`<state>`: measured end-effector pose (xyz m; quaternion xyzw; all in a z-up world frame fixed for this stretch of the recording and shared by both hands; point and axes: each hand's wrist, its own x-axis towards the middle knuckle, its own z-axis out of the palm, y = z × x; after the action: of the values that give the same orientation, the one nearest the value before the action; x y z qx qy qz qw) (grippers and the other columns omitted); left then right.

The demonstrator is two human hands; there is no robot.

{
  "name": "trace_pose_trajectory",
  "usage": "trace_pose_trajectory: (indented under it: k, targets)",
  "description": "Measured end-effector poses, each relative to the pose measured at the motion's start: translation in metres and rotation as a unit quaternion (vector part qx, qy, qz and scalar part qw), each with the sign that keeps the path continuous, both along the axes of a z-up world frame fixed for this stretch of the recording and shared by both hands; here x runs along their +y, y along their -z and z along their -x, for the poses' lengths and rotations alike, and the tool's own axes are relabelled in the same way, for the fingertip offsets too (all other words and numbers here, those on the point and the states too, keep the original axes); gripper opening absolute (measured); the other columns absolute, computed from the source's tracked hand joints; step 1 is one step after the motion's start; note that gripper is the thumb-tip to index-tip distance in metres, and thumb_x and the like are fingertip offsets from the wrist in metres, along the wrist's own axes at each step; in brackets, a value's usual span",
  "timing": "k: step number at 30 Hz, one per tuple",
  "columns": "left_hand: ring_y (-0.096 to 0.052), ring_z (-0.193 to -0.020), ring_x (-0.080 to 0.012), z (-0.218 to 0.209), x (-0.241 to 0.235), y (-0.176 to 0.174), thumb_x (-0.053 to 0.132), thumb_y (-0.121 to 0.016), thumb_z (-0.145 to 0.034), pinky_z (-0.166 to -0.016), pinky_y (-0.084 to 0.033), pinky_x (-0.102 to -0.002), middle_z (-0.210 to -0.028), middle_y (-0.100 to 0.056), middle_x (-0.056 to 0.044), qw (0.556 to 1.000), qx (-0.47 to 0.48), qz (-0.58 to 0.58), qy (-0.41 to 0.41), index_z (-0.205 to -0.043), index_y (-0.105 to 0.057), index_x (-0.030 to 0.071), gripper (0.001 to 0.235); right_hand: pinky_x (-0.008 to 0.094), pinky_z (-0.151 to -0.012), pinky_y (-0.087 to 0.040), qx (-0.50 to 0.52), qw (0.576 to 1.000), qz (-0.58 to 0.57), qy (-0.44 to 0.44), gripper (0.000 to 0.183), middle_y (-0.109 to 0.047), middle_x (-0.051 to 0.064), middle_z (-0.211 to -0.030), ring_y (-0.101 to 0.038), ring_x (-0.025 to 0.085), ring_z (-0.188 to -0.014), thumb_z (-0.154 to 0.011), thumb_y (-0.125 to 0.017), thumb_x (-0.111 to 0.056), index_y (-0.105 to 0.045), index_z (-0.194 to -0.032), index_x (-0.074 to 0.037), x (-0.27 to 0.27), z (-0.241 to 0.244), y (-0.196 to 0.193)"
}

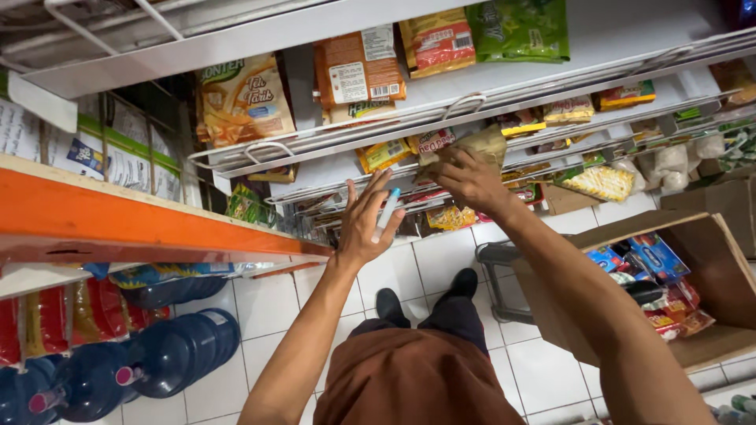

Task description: The person cleans the metal edges of grocery store shelves using a spray bottle and a cloth. They spray the shelf edge and wipe it down, moving along the aisle to clean multiple sections. The person also briefly handles a box of tea and a barcode scanner from a cardboard box on the floor.

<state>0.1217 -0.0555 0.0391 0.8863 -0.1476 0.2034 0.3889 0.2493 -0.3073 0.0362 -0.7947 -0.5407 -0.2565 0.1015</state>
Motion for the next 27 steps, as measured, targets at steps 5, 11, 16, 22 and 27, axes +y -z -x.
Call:
trace_pose_trajectory:
  k: [5, 11, 16, 22, 27]
  targets:
    - [-0.045, -0.148, -0.0409, 0.000, -0.005, -0.002, 0.033, -0.065, -0.100, -0.121, -0.018, -0.072, -0.154, -0.053, -0.019, 1.000, 0.002, -0.007, -0.001, -0.111, -0.062, 0.000, 0.035, 0.041, -0.096, -0.046, 0.038, 0.991, -0.105, 0.068, 0.029, -0.069, 0.004, -0.121, -0.061, 0.019, -0.118, -0.089, -0.074, -0.011, -0.071, -0.118, -0.011, 0.008, 0.011, -0.011]
    - [-0.042, -0.148, -0.0455, -0.003, -0.012, -0.005, 0.034, -0.065, -0.100, -0.121, -0.019, -0.071, -0.153, -0.052, -0.022, 1.000, -0.005, -0.005, 0.010, -0.111, -0.062, -0.002, 0.038, 0.042, -0.083, -0.040, 0.002, 0.963, -0.202, 0.180, 0.026, -0.067, -0.002, -0.102, -0.056, 0.022, -0.093, -0.080, -0.085, -0.015, -0.072, -0.103, -0.017, 0.021, 0.027, -0.016]
    - [-0.039, -0.149, -0.0478, -0.007, -0.019, -0.005, 0.034, -0.065, -0.100, -0.122, -0.019, -0.071, -0.154, -0.050, -0.024, 1.000, -0.009, -0.001, 0.018, -0.111, -0.063, -0.002, 0.037, 0.041, -0.080, -0.043, 0.076, 0.945, -0.265, 0.176, 0.021, -0.066, 0.001, -0.099, -0.061, 0.026, -0.090, -0.082, -0.082, -0.005, -0.070, -0.098, -0.011, 0.004, 0.021, 0.004]
    - [-0.034, -0.151, -0.0502, -0.015, -0.037, -0.002, 0.033, -0.067, -0.100, -0.122, -0.017, -0.071, -0.157, -0.046, -0.024, 1.000, -0.010, -0.002, 0.029, -0.111, -0.064, -0.001, 0.036, 0.041, -0.078, -0.054, 0.202, 0.790, -0.484, 0.319, 0.012, -0.065, 0.009, -0.101, -0.065, 0.026, -0.090, -0.096, -0.072, -0.002, -0.064, -0.104, -0.004, -0.041, 0.010, 0.052]
    - [-0.034, -0.151, -0.0498, -0.031, -0.066, -0.003, 0.033, -0.068, -0.097, -0.120, -0.018, -0.072, -0.159, -0.044, -0.025, 0.999, 0.004, -0.015, 0.045, -0.107, -0.062, -0.001, 0.036, 0.035, -0.087, -0.052, 0.250, 0.654, -0.622, 0.351, 0.015, -0.062, 0.007, -0.105, -0.061, 0.019, -0.096, -0.102, -0.068, -0.010, -0.058, -0.111, -0.004, -0.068, -0.012, 0.073]
